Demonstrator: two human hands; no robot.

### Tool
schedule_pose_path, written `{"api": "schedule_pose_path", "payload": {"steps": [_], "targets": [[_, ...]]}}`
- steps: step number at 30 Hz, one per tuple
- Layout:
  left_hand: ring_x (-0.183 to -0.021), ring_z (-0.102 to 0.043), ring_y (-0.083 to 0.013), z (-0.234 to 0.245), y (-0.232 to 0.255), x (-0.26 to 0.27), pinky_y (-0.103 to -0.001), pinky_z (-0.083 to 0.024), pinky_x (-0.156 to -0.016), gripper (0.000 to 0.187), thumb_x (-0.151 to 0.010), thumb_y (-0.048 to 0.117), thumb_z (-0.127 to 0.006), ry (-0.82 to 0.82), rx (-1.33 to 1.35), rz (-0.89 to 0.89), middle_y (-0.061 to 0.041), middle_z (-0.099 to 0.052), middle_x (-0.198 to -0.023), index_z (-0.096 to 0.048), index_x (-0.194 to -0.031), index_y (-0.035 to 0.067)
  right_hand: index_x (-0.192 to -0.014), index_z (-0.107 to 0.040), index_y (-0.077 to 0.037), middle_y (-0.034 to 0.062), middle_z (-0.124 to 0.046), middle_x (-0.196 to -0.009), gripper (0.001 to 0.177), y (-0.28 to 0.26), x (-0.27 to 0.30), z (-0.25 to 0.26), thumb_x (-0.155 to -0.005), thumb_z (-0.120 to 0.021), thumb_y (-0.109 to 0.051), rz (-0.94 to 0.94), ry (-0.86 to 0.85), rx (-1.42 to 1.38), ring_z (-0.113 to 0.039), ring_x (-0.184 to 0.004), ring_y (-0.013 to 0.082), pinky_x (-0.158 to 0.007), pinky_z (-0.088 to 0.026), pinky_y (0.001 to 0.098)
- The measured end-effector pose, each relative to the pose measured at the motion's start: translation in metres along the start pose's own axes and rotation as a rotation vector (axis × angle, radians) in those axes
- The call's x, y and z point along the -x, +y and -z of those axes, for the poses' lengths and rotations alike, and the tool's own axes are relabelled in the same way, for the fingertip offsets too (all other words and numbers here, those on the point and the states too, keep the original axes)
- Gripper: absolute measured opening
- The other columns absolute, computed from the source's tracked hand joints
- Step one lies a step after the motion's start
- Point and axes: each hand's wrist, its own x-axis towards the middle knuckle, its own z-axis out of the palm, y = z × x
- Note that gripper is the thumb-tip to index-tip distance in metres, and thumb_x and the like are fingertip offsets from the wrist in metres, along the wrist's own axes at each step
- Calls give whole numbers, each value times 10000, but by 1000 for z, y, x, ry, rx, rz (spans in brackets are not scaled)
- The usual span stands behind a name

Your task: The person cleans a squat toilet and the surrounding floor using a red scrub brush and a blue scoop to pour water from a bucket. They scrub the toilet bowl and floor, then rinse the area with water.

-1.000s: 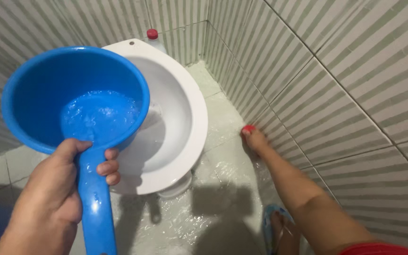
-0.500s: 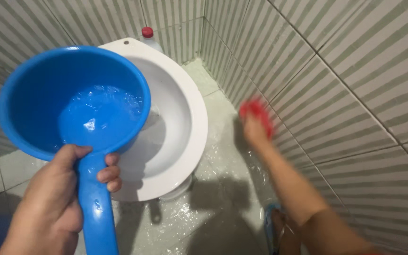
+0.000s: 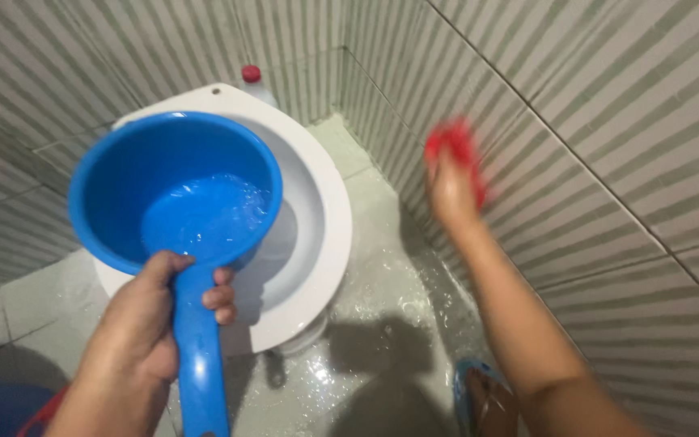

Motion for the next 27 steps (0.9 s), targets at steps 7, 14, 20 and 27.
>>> {"api": "schedule_pose_path", "payload": {"steps": [7, 14, 20, 27], "targets": [[-543, -501, -184, 9, 4, 7, -382, -469, -509, 406, -911, 135, -414, 67, -44, -5, -149, -577, -778, -419, -1276, -42, -1366, -581, -113, 221, -517, -1487, 445, 21, 104, -59, -1056, -435, -398, -512, -642, -1, -472, -1378, 430, -1140, -367, 540], [-549, -499, -181, 16, 14, -6, -377, -466, -509, 330, -946, 144, -412, 81, -64, -20, -141, -575, -775, -454, -1198, -64, -1381, -522, -69, 294, -646, -1238, 380, -7, -201, -46, -1121, -467, -340, -242, -66, -26, -620, -1148, 487, -950, -496, 596], [-561, -500, -198, 7, 23, -9, -391, -454, -516, 304, -954, 133, -421, 208, -128, -80, -141, -568, -769, -470, -1186, -59, -1597, -306, -141, 172, -201, -1688, 566, 2, -77, -82, -1086, -328, -385, -403, -420, 10, -176, -1535, 374, -1228, -160, 511], [-596, -533, -188, -32, 26, -6, -361, -473, -487, 468, -972, 63, -517, 72, -441, -279, -108, -601, -824, -370, -1343, -182, -1225, -627, -33, 307, -650, -1253, 446, 49, 92, -124, -1024, -473, -399, -722, -799, 24, -606, -1214, 469, -1040, -457, 566]]}}
